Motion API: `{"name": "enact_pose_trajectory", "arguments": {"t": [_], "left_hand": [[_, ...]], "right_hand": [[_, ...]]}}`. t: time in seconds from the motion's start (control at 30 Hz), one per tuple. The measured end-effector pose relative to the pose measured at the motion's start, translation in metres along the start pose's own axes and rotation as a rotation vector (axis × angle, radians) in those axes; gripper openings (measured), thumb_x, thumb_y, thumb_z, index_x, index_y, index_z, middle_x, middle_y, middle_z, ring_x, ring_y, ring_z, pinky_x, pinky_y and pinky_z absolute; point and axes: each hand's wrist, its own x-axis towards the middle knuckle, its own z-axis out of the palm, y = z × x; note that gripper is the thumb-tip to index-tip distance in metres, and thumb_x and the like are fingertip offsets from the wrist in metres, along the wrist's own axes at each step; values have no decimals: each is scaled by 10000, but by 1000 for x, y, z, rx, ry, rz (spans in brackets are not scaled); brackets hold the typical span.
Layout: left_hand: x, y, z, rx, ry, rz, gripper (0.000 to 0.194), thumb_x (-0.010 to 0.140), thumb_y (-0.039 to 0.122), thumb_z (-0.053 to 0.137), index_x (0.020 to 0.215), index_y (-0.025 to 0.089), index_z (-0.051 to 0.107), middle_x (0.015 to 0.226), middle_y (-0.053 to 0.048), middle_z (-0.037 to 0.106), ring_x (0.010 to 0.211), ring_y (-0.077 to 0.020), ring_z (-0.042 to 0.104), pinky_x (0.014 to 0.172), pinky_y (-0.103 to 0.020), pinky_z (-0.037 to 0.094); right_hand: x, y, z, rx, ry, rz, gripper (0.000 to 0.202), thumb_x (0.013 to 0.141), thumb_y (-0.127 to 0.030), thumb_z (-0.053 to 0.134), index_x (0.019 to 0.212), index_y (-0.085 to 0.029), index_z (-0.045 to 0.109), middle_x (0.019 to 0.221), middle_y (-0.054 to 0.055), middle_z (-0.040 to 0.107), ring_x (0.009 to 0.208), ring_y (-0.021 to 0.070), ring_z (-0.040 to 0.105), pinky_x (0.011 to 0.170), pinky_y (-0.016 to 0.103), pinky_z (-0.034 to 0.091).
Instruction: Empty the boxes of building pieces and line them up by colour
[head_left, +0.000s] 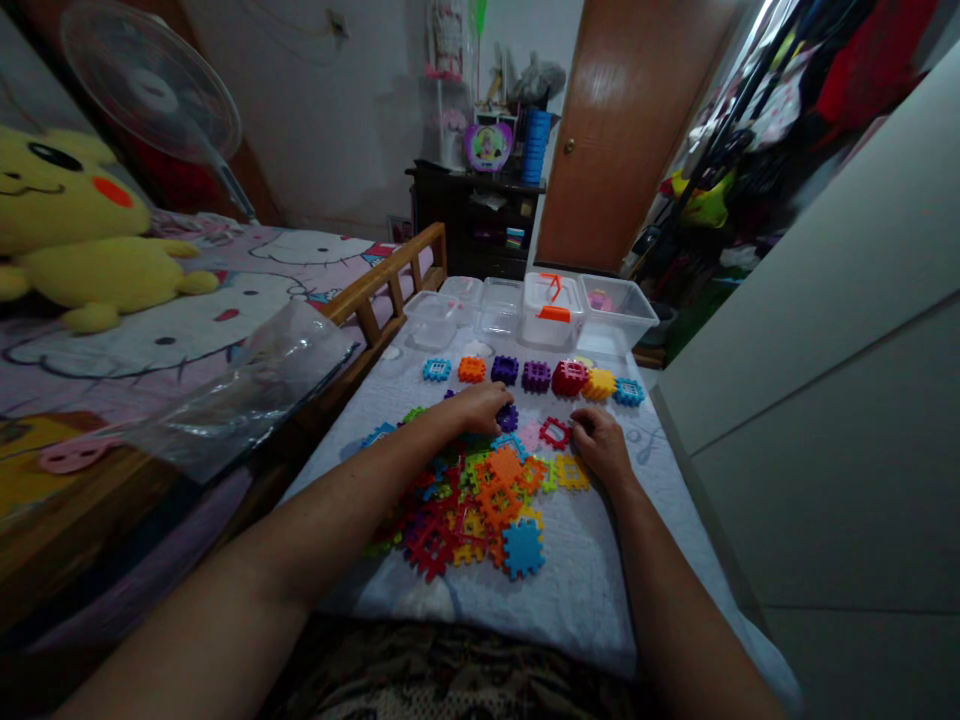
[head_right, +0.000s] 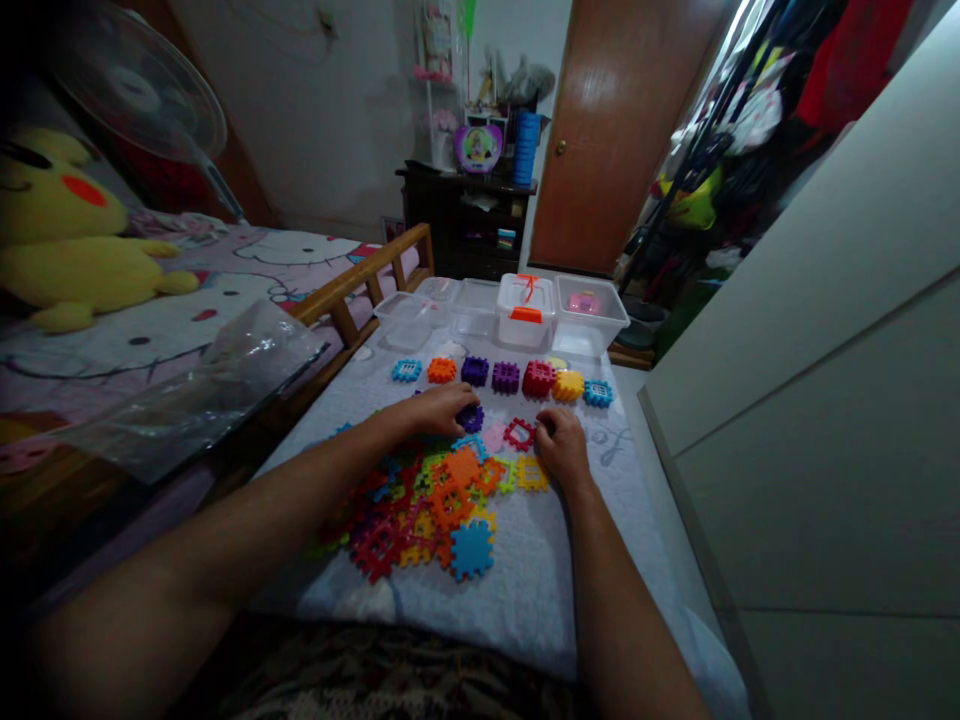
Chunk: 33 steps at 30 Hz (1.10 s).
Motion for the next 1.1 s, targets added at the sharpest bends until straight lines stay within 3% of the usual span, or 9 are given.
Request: {"name": "enact_pose_trajectory", "arguments": {"t": [0.3,0.57,0.83,0.97,1.1], "left_hand": [[2,9,-9,57,-4,-5,460,691,274,743,1141,194,694,1213,-132,675,1076,-298,636,891,-353,514],[1,6,-14,37,-40,-49,485,631,221,769,1112,225,709,1225,-106,674,1086,-294,633,891,-343,521],[1,12,-16,50,-42,-35,448,646,276,765,1083,195,711,1195,-132,669,1042,-312,640,849,-367,531],[1,8,-16,45,30,-8,466,640,316,764,1086,201,694,1169,-117,661,1051,-303,623,895,-366,512],[12,-8,-29,71,178,-3,485,683,319,721,1145,185,658,1180,-118,637,1085,-288,604,935,-353,494]], "right_hand": [[-1,3,1,1,0,-4,156,782,-264,522,812,-208,665,828,66,660,819,229,598,799,376,473],[0,4,1,4,-2,-4,164,781,-268,524,815,-206,672,831,71,666,821,233,602,803,380,474],[0,2,0,-12,4,-10,160,789,-269,517,805,-207,663,823,72,655,813,232,598,794,378,476],[0,3,2,-10,1,-4,151,787,-256,524,812,-211,666,830,68,660,825,229,600,800,376,481],[0,5,3,-1,-10,-5,158,792,-252,522,823,-209,670,838,72,659,820,230,597,787,375,483]]}}
